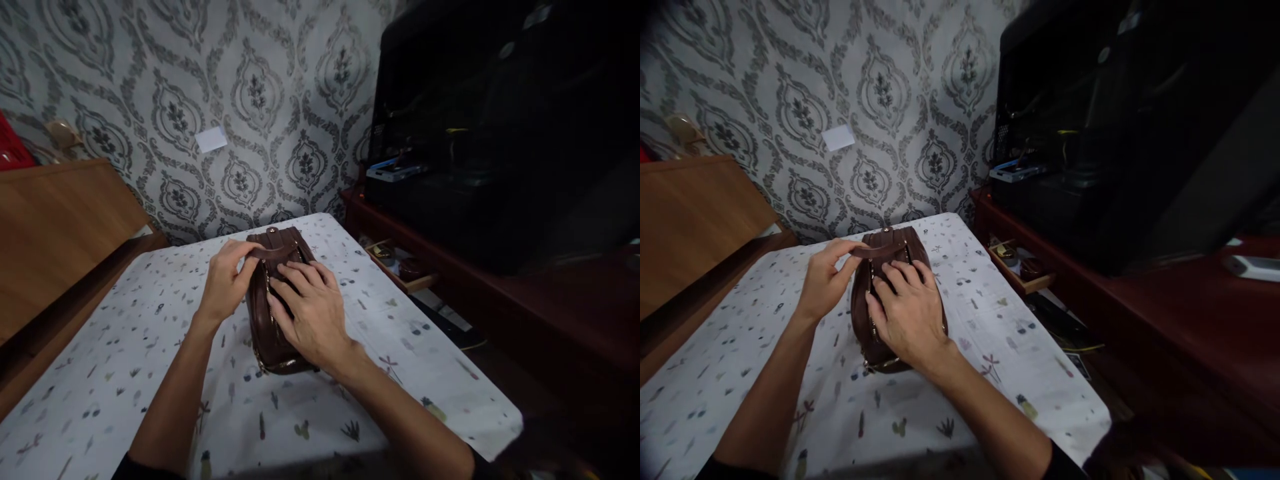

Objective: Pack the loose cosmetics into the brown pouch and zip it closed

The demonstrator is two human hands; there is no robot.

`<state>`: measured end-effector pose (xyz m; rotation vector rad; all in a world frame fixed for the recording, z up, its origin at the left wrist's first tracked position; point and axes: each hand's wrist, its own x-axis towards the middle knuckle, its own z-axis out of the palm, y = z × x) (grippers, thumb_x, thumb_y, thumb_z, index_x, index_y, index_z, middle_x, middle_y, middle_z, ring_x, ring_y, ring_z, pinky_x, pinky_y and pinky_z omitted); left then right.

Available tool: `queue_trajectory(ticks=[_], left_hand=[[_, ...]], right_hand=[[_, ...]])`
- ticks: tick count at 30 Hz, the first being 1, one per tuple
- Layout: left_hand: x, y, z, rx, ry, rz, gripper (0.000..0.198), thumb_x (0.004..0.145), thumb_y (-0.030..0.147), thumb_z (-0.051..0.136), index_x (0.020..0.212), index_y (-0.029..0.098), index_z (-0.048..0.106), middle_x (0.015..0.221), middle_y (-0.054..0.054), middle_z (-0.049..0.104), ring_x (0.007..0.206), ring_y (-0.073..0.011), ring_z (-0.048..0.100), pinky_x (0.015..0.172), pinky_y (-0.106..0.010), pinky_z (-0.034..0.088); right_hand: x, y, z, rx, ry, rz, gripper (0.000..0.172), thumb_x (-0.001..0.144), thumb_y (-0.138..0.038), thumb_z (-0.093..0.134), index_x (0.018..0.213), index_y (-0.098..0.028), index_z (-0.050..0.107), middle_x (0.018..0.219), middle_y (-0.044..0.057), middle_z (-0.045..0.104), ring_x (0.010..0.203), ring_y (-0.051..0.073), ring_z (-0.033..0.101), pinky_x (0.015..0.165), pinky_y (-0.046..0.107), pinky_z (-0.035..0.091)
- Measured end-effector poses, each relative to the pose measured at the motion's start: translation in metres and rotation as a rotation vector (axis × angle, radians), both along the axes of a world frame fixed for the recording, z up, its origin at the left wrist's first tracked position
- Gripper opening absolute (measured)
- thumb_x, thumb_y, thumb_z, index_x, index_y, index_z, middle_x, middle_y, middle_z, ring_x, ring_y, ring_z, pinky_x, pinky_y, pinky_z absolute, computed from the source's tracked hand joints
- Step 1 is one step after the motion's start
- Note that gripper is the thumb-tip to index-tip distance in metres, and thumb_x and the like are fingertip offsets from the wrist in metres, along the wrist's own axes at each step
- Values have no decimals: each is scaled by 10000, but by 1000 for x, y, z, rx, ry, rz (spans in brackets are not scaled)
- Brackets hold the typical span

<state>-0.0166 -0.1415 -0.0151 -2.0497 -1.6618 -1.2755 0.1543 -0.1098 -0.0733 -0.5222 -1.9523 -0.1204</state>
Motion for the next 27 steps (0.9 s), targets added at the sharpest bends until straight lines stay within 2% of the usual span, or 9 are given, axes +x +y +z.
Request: queue_trajectory(ticks=[3,9,11,13,17,20,22,24,27], left_hand=[[5,-6,4,-21,38,-6,214,959,229,520,954,202,732,903,-41,739,912,-204,654,796,-309,489],[11,-1,17,-147,5,102,173,925,276,528,926,195,680,859,-20,705,751,-175,599,630,-293,420],[17,5,21,-162,35,119,165,908,249,543,989,204,679,911,-20,721,781,-182,602,695,-309,450],[24,13,24,-174,55,121,252,869,212,587,1103,219,682,1005,-29,744,861,-207,624,801,-343,483],[36,33,28,-212,104,124,359,836,235,674,1194,213,695,1064,-62,757,963,-260,642,886,-391,482],[41,45,32,-224,137,99,201,854,281,674,1029,208,740,989,-48,750,917,-245,633,863,-365,455],[42,51,35,-256,122,67,118,864,292,649,834,201,717,801,-10,698,774,-203,588,752,-319,422],[43,54,36,-284,68,55,208,860,300,628,678,198,625,630,28,570,639,-162,487,646,-294,355],[44,57,35,-266,-18,72,256,837,303,610,619,209,516,576,48,459,590,-141,400,606,-287,295]], right_hand=[[0,1,0,-5,11,14,225,1003,-282,581,1066,-168,765,1177,93,771,1162,261,648,1106,459,410],[8,-3,0,-37,107,59,223,993,-210,552,1068,-170,758,1247,125,730,1217,270,623,1085,458,460],[14,-5,-4,-74,168,21,269,988,-196,528,1169,-161,725,1327,156,677,1269,292,590,1071,479,477],[20,-5,-12,-127,210,-34,355,989,-214,513,1313,-158,647,1403,183,615,1302,315,562,1065,520,481],[25,-2,-31,-181,229,-36,416,997,-211,490,1406,-157,552,1374,179,631,1277,307,571,1052,525,499],[25,1,-39,-161,220,-2,386,1001,-186,481,1373,-150,575,1339,166,657,1269,293,573,1055,504,509],[25,1,-39,-147,215,-4,367,1004,-181,481,1351,-138,593,1333,167,663,1273,290,568,1059,498,512],[24,1,-38,-130,213,-4,347,1006,-177,481,1322,-116,612,1318,173,673,1269,290,566,1059,496,518],[24,1,-36,-126,217,5,326,1008,-174,479,1285,-100,635,1306,175,679,1262,289,563,1062,493,526]])
